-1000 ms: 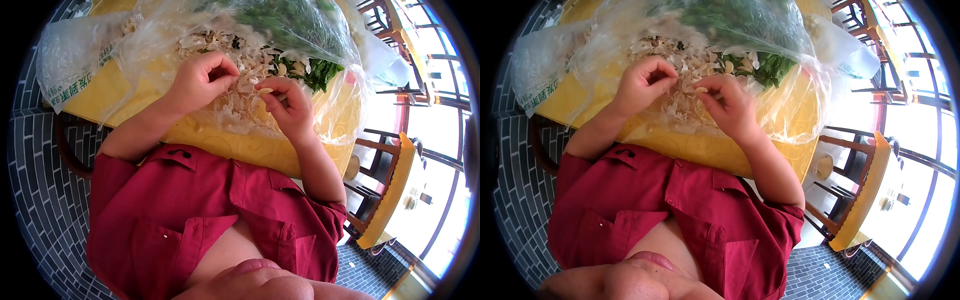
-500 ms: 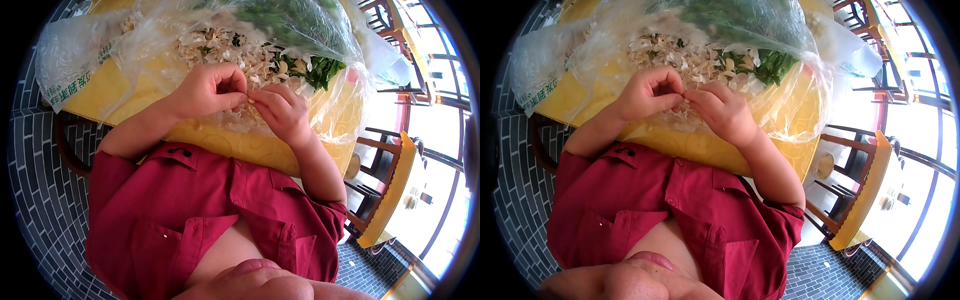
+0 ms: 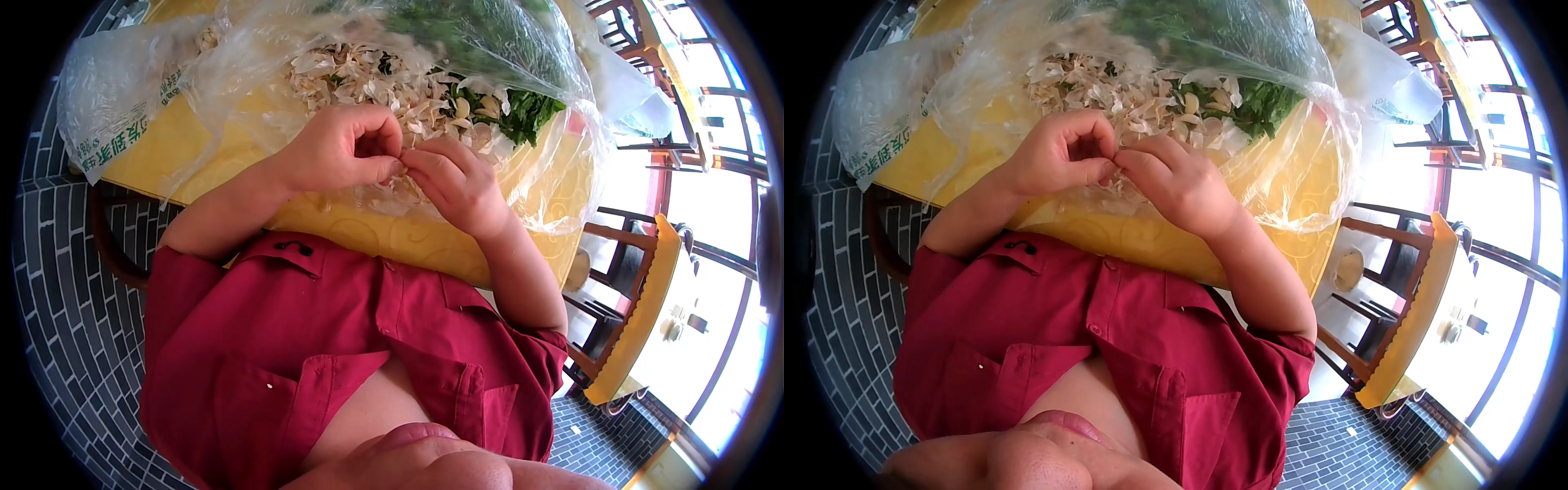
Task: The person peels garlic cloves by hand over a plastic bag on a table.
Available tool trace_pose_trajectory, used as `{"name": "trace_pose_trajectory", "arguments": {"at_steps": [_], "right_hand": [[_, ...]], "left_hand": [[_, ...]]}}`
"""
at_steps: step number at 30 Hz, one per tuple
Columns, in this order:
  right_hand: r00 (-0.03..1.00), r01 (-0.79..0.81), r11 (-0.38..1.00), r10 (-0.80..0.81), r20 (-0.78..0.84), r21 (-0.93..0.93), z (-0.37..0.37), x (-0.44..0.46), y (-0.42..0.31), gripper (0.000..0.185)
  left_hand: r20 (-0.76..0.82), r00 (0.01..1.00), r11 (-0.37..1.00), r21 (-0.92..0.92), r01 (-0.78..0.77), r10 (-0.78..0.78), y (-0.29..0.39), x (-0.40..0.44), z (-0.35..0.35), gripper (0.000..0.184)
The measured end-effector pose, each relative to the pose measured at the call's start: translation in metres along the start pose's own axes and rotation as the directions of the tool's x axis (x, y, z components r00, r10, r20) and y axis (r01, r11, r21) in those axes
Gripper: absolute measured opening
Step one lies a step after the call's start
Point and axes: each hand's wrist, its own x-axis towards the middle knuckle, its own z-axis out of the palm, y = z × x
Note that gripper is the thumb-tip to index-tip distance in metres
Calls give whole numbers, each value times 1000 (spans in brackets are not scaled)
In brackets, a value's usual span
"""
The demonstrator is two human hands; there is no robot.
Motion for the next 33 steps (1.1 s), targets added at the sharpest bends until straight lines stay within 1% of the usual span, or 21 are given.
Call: {"name": "trace_pose_trajectory", "arguments": {"at_steps": [4,7,10,16,19,22,26,28,31,33], "right_hand": [[1000,-11,1000,11,-3,14,1,0,-1,23],[999,-42,998,42,-11,39,1,0,-1,24],[998,-60,996,62,-22,65,2,2,-2,23],[997,-72,994,73,-8,77,2,2,-1,23],[997,-73,994,76,-30,77,3,2,0,24],[998,-53,998,54,-17,45,2,2,0,24],[1000,-17,1000,17,8,-11,2,2,-1,23],[999,-28,1000,29,20,-8,2,1,-1,23],[999,-43,999,42,30,7,2,0,-1,22],[998,-47,999,47,35,13,2,0,-1,22]], "left_hand": [[15,1000,1000,-15,10,-9,0,0,-1,12],[-30,1000,1000,-7,-6,6,4,1,3,9],[-45,999,1000,-6,-19,19,3,1,4,10],[-63,998,998,53,-25,28,1,2,3,10],[-51,999,1000,-13,-4,4,8,0,5,12],[-28,998,988,146,-50,54,0,1,0,16],[-36,998,982,188,-38,46,-3,1,1,16],[-33,998,980,197,-39,46,-4,1,0,16],[-12,1000,987,164,-4,6,-2,1,-1,14],[-6,1000,984,177,-21,22,-3,2,-1,14]]}}
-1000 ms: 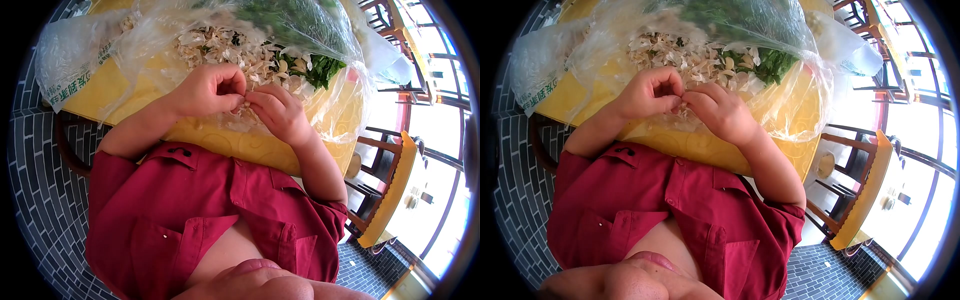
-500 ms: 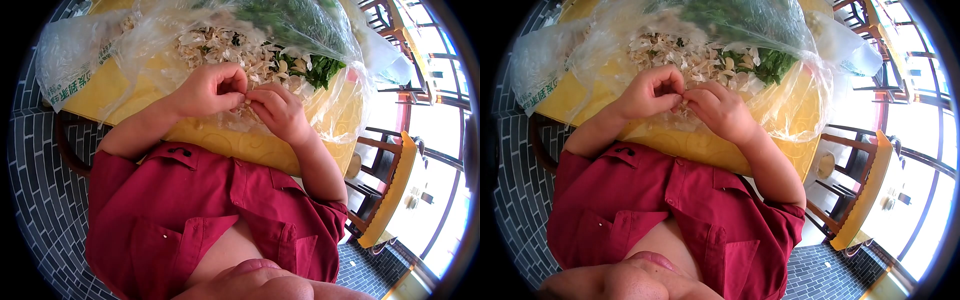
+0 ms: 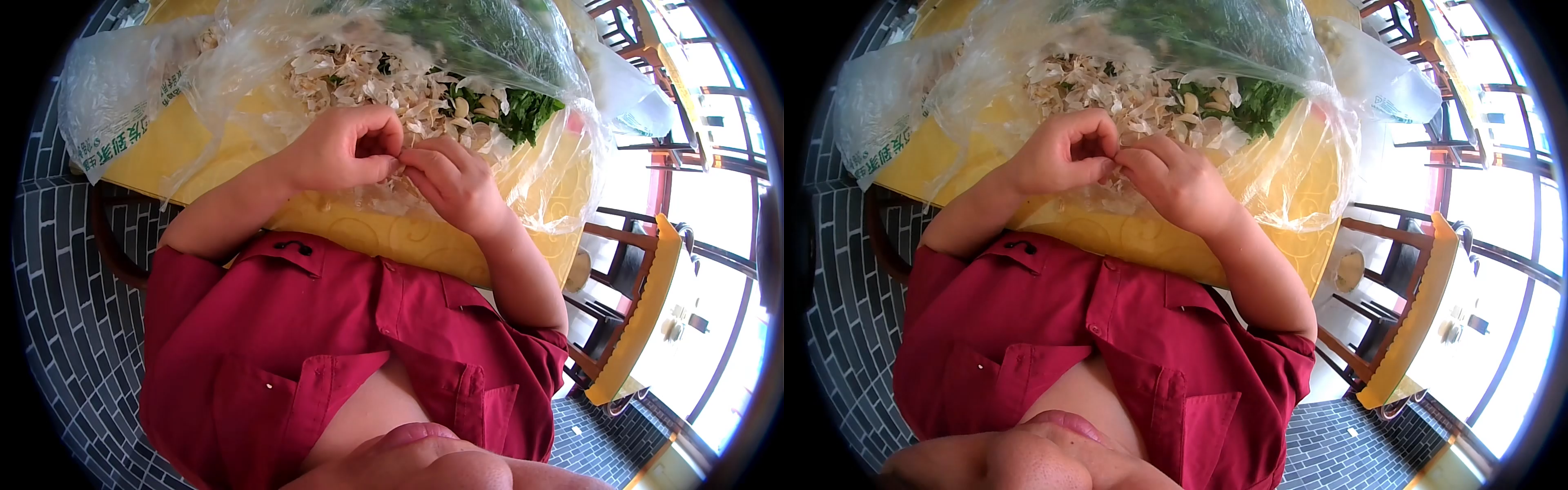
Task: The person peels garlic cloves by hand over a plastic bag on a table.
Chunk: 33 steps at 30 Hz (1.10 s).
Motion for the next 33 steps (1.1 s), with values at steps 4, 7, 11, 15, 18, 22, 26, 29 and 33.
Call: {"name": "trace_pose_trajectory", "arguments": {"at_steps": [4,7,11,15,18,22,26,29,33], "right_hand": [[1000,7,1000,-7,6,-8,1,-1,1,21],[1000,10,1000,-10,4,-9,1,0,1,21],[1000,13,1000,-13,-12,-2,1,0,1,21],[999,-9,1000,10,-31,30,1,1,1,21],[1000,-2,1000,2,-30,-7,0,1,-1,21],[999,35,996,-35,5,-80,1,-1,1,20],[1000,28,997,-28,8,-78,1,-1,1,21],[1000,6,999,-6,13,-51,0,-1,0,22],[1000,10,999,-9,17,-47,0,-1,1,22]], "left_hand": [[-7,1000,999,34,-17,17,-2,1,0,13],[-19,999,999,36,-40,40,-5,1,1,14],[-24,999,999,24,-38,38,-3,2,2,15],[-13,1000,998,-67,1,-2,2,0,1,14],[-19,1000,1000,-23,-13,13,2,0,1,15],[-31,1000,997,78,-2,4,3,0,2,18],[-21,1000,999,47,4,-3,2,0,2,17],[-5,1000,999,35,10,-10,3,0,0,15],[3,1000,998,57,-14,14,-2,1,0,14]]}}
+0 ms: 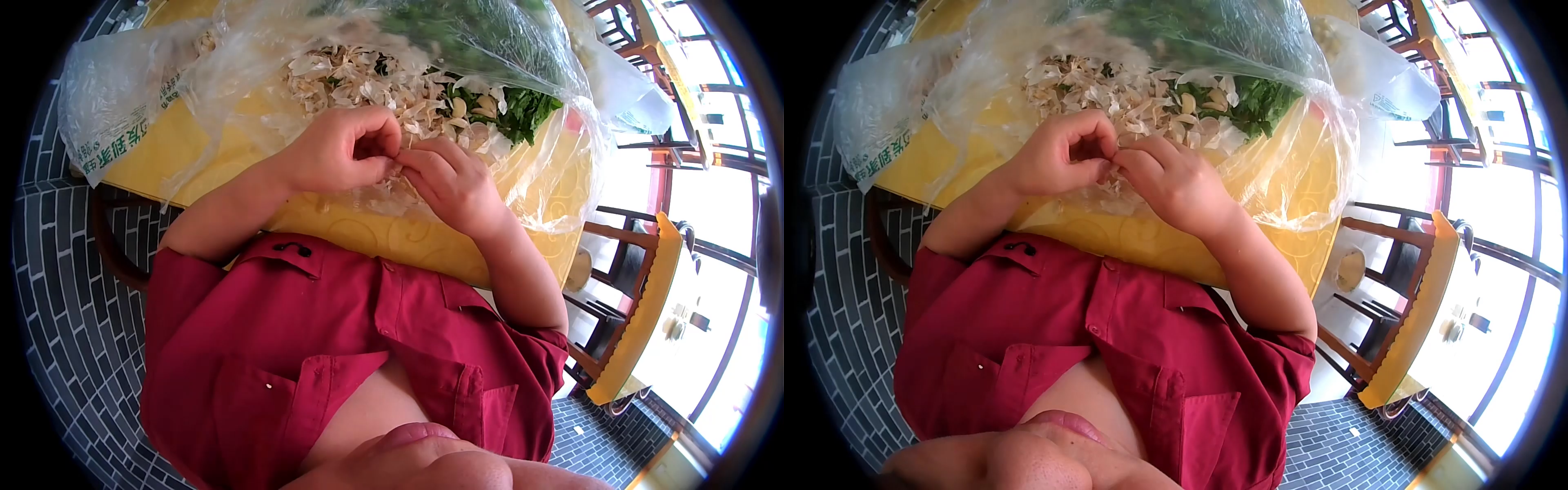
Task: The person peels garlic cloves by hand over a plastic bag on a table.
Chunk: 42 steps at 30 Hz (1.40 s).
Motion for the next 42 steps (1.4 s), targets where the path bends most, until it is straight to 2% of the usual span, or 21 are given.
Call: {"name": "trace_pose_trajectory", "arguments": {"at_steps": [7,10,16,19,22,35,42], "right_hand": [[1000,-10,1000,10,-9,21,1,1,0,21],[999,-29,997,32,-33,70,1,0,0,21],[999,0,1000,0,-32,16,1,0,1,21],[1000,17,1000,-17,-21,-2,1,0,1,21],[1000,13,1000,-12,-22,22,0,0,0,21],[999,-20,995,23,-31,96,1,1,0,21],[983,-157,954,175,-48,255,-2,3,-3,17]], "left_hand": [[-24,999,999,30,-27,28,-4,1,1,14],[-16,1000,996,-91,13,-15,1,0,2,13],[-16,1000,1000,-2,-10,10,1,0,1,17],[6,1000,999,-45,18,-18,3,0,0,19],[57,997,980,-192,55,-44,-2,1,-2,19],[34,999,991,-132,15,-10,-4,2,-1,14],[-33,997,995,-72,-66,64,2,0,2,19]]}}
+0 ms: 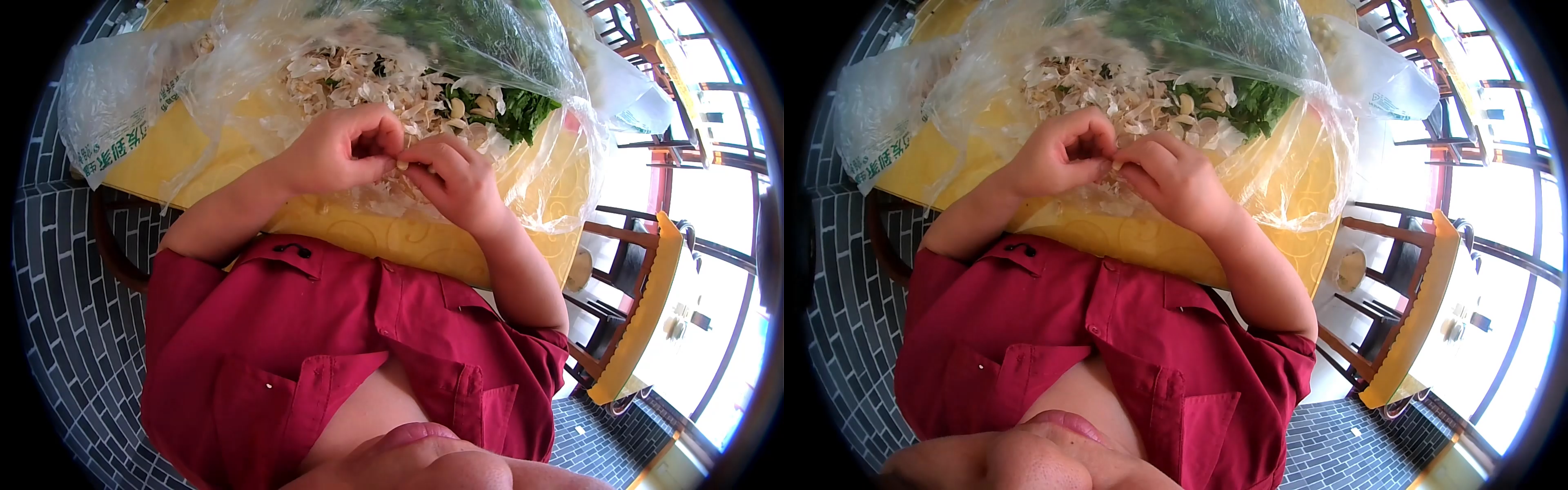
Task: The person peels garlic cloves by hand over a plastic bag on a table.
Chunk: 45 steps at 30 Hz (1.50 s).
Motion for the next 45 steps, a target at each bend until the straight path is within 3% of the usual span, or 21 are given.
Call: {"name": "trace_pose_trajectory", "arguments": {"at_steps": [7,13,22,25,26,28,30,32,35,38,43,45], "right_hand": [[994,-110,992,109,14,66,-2,0,0,18],[983,-181,979,177,56,93,-2,0,-1,17],[976,-207,972,197,97,108,-2,-1,2,16],[969,-232,967,220,109,108,-3,-1,0,16],[966,-245,963,232,116,111,-4,-1,0,15],[904,-426,856,387,183,293,-5,-2,-1,18],[836,-545,683,484,258,486,-6,-3,-1,20],[783,-588,452,526,332,671,-8,-2,-1,21],[741,-589,209,525,419,781,-8,2,1,18],[717,-586,119,537,444,801,-4,2,1,14],[714,-617,175,535,452,767,-2,1,1,12],[723,-629,239,530,444,740,-2,1,-1,13]], "left_hand": [[-15,993,991,70,-118,119,0,-1,1,18],[-24,966,920,311,-237,257,3,1,2,16],[20,967,898,367,-244,255,2,2,0,15],[15,974,909,357,-217,226,4,1,1,13],[5,985,947,275,-168,173,4,1,1,13],[-3,998,993,104,-64,64,1,-1,1,14],[-24,995,993,77,-91,93,-2,-2,0,18],[-27,993,992,56,-113,114,-1,-3,1,23],[5,988,984,90,-154,155,2,-2,2,29],[13,980,960,195,-199,200,1,0,4,32],[-97,987,983,149,-111,126,1,-2,7,27],[-87,985,959,252,-126,152,5,-1,6,23]]}}
